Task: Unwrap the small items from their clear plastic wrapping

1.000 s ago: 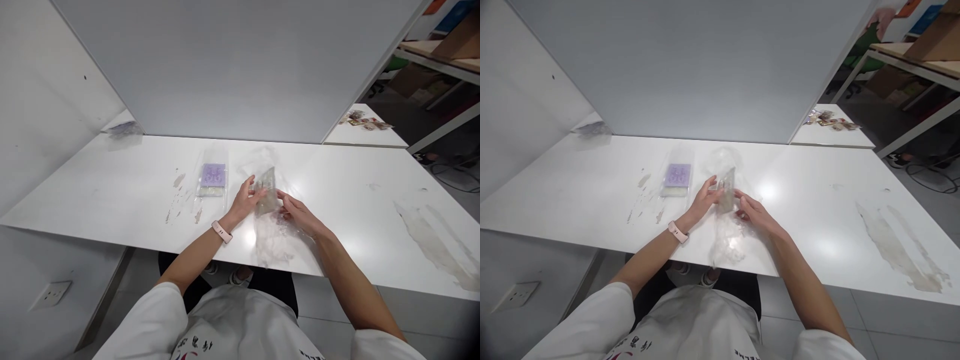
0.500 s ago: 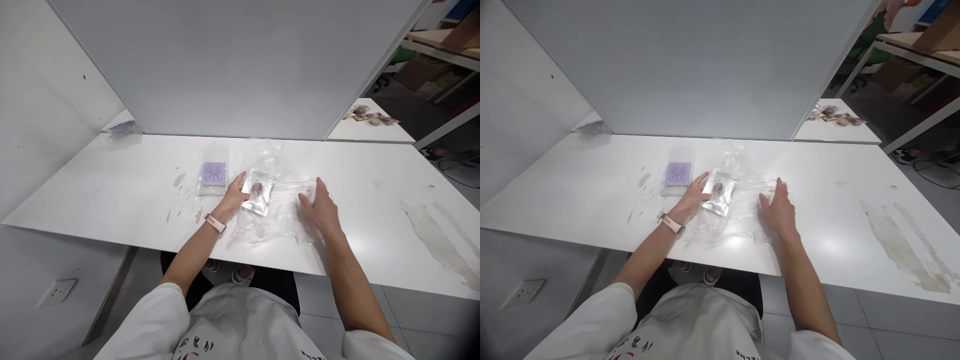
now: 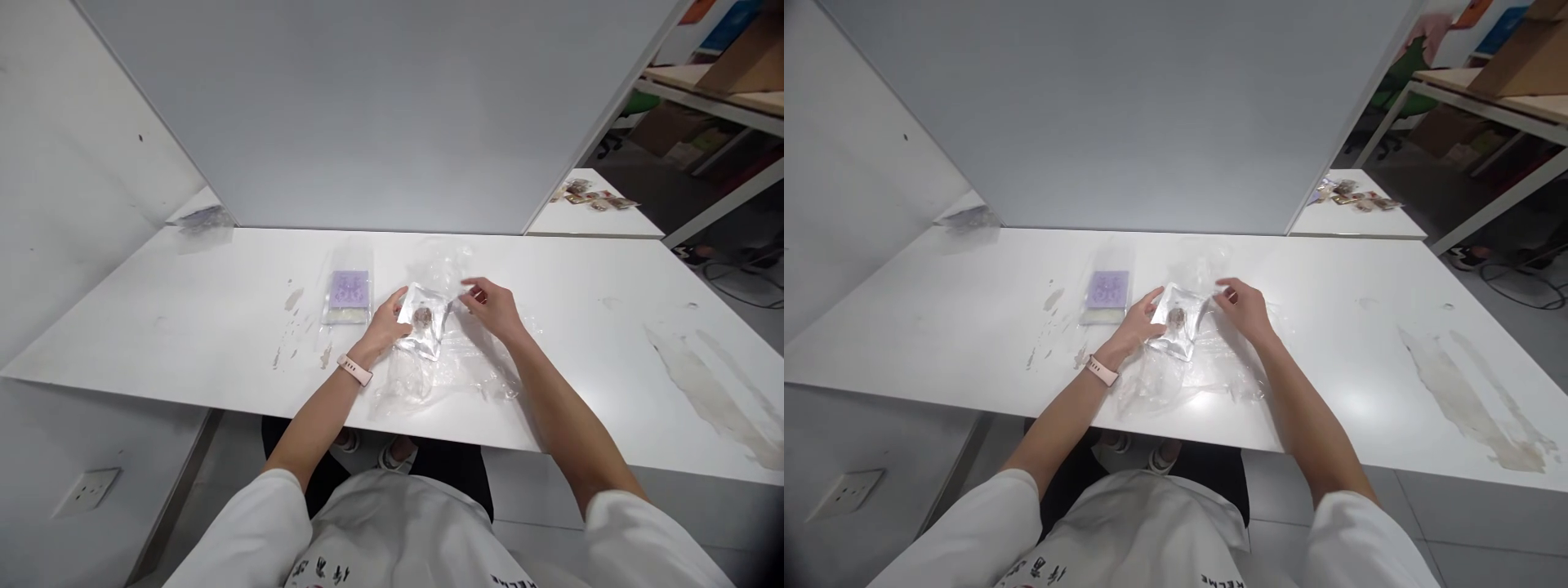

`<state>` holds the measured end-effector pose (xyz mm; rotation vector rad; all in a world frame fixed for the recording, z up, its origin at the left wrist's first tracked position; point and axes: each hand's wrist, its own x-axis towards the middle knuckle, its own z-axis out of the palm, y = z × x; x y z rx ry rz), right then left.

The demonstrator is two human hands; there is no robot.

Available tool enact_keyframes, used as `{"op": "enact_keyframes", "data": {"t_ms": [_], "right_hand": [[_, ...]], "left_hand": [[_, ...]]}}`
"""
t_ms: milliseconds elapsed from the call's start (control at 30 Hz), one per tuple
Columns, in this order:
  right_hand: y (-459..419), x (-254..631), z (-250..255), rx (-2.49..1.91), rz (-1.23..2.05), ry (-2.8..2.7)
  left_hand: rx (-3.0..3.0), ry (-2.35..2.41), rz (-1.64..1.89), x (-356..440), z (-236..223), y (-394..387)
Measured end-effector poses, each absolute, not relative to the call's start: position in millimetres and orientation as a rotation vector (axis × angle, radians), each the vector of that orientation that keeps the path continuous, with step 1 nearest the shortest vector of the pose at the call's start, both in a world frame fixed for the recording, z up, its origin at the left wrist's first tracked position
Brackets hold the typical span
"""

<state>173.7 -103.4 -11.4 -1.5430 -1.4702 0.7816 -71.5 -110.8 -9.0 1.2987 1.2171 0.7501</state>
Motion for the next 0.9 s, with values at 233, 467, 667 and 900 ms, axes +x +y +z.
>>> {"op": "enact_keyframes", "data": {"t_ms": [233, 467, 667, 900], "right_hand": [[-88.0, 240.9, -19.0, -1.557, 0.508, -0.352], [-126.9, 222.9, -3.8, -1.675, 0.088, -1.318], [-131.6, 156.7, -7.0, -1.437, 0.363, -1.996], [-134.2, 151.7, -2.9, -1.508, 0.71, -1.671]], "left_hand": [[1.3, 1.235, 0.689, -69.2, -9.1, -110.6], [1.495, 1.297, 0.74, -66.3, -7.2, -115.8], [1.845, 1.463, 0.866, -59.1, -2.1, -121.6], [2.286, 1.483, 0.748, -44.6, -6.1, -137.9]]}}
